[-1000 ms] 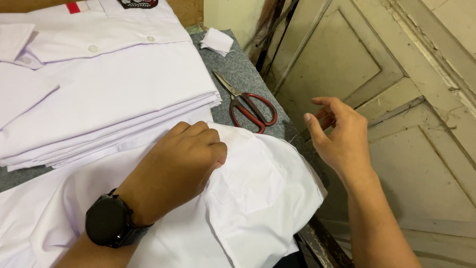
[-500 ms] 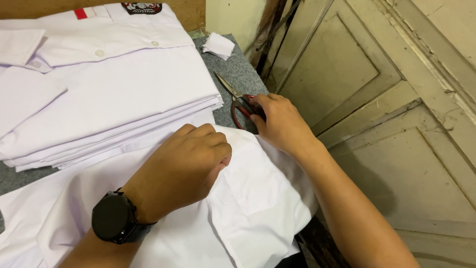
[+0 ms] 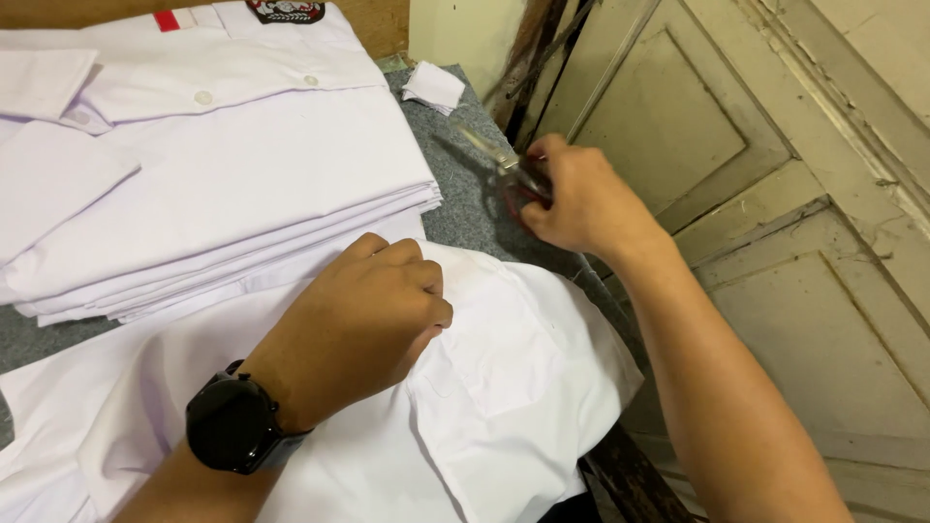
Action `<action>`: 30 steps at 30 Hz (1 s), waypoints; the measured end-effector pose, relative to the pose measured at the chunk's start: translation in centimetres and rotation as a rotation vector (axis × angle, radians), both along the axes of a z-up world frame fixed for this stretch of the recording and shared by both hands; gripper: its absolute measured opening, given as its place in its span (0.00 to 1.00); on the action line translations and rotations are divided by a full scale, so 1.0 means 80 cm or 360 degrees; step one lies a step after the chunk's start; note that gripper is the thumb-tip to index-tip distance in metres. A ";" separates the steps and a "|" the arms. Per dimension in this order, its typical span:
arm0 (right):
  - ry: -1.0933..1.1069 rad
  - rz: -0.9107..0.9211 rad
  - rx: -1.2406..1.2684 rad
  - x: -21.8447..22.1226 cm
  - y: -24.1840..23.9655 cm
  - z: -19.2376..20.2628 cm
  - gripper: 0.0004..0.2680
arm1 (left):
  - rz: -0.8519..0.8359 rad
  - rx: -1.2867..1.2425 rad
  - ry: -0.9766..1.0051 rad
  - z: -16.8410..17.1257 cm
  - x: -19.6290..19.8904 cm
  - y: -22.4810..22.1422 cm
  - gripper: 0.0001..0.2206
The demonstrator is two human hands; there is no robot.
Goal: Folding white shirts and trimming loose threads with scissors in a garment factory setting.
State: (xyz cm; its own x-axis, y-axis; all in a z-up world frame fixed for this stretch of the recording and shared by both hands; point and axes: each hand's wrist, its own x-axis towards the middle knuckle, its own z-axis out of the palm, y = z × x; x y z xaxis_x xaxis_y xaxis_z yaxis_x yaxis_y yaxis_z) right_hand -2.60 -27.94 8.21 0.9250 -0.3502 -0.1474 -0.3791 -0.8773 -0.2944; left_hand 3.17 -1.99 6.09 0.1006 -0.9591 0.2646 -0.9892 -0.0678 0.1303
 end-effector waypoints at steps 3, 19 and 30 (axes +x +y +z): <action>-0.0187 -0.0302 0.0164 -0.041 -0.004 0.019 0.21 | -0.0008 0.0010 -0.0236 -0.001 -0.003 -0.001 0.14; -0.0435 0.0751 0.0445 -0.158 0.013 -0.026 0.21 | 0.0058 0.0162 -0.0269 0.000 -0.001 -0.001 0.19; -0.0445 0.0787 0.0430 -0.152 0.014 -0.034 0.23 | 0.0036 0.0190 -0.0273 -0.002 0.000 -0.001 0.18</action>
